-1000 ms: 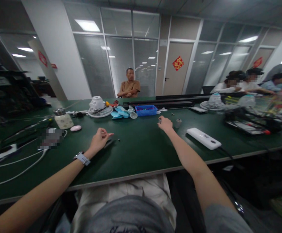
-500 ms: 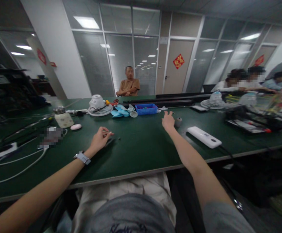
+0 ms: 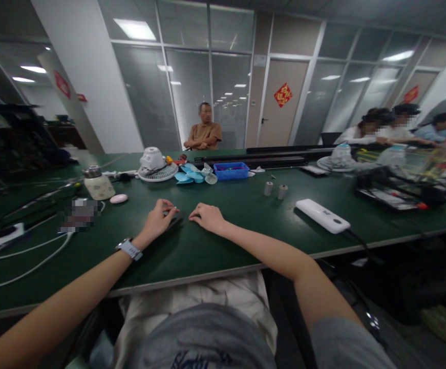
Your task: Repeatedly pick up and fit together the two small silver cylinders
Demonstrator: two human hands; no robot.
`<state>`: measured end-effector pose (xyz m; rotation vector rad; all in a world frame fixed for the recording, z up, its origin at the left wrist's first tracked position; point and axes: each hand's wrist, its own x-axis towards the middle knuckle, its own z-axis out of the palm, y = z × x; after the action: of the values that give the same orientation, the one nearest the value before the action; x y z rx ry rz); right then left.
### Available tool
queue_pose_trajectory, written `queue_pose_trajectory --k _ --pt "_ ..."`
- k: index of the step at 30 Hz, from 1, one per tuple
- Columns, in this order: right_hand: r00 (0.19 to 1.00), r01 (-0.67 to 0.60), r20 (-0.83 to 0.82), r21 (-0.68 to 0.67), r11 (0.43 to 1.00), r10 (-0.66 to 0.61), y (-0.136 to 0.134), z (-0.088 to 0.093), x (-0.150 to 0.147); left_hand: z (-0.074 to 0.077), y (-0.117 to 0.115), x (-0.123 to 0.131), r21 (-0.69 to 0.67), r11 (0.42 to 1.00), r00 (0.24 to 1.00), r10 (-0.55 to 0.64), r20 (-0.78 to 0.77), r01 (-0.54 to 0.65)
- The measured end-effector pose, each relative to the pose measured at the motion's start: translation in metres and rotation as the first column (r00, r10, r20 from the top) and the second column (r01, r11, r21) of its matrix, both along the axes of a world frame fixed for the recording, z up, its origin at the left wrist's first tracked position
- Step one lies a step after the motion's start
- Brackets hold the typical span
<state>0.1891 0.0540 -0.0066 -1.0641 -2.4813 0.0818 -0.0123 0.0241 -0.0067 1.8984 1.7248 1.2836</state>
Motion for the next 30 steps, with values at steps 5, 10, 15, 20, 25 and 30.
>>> queue_pose_trajectory --k 5,10,15,20,25,30 --pt "0.987 0.155 -0.054 0.11 0.982 -0.15 0.027 0.026 0.051 0.0 0.0 -0.001 -0.002 1.0 1.0 -0.003 -0.004 0.003" --pt "0.681 0.729 -0.259 0.146 0.669 -0.685 0.066 0.062 0.158 0.0 -0.001 -0.001 -0.016 1.0 1.0 -0.016 -0.024 0.016" --pt "0.503 0.859 -0.172 -0.01 0.512 -0.847 0.088 0.053 0.216 0.0 -0.001 0.0 -0.009 1.0 1.0 -0.017 -0.014 0.016" --pt "0.498 0.861 -0.152 -0.034 0.508 -0.854 0.097 0.041 0.216 0.0 -0.002 0.0 -0.013 1.0 0.999 -0.002 -0.033 0.002" --pt "0.491 0.866 -0.157 -0.023 0.5 -0.857 0.1 0.041 0.213 0.0 -0.001 0.0 -0.027 1.0 0.999 -0.009 -0.053 0.008" --pt "0.481 0.872 -0.178 -0.001 0.489 -0.858 0.1 0.04 0.211 -0.001 -0.001 -0.001 -0.041 0.999 0.999 -0.023 -0.048 0.021"
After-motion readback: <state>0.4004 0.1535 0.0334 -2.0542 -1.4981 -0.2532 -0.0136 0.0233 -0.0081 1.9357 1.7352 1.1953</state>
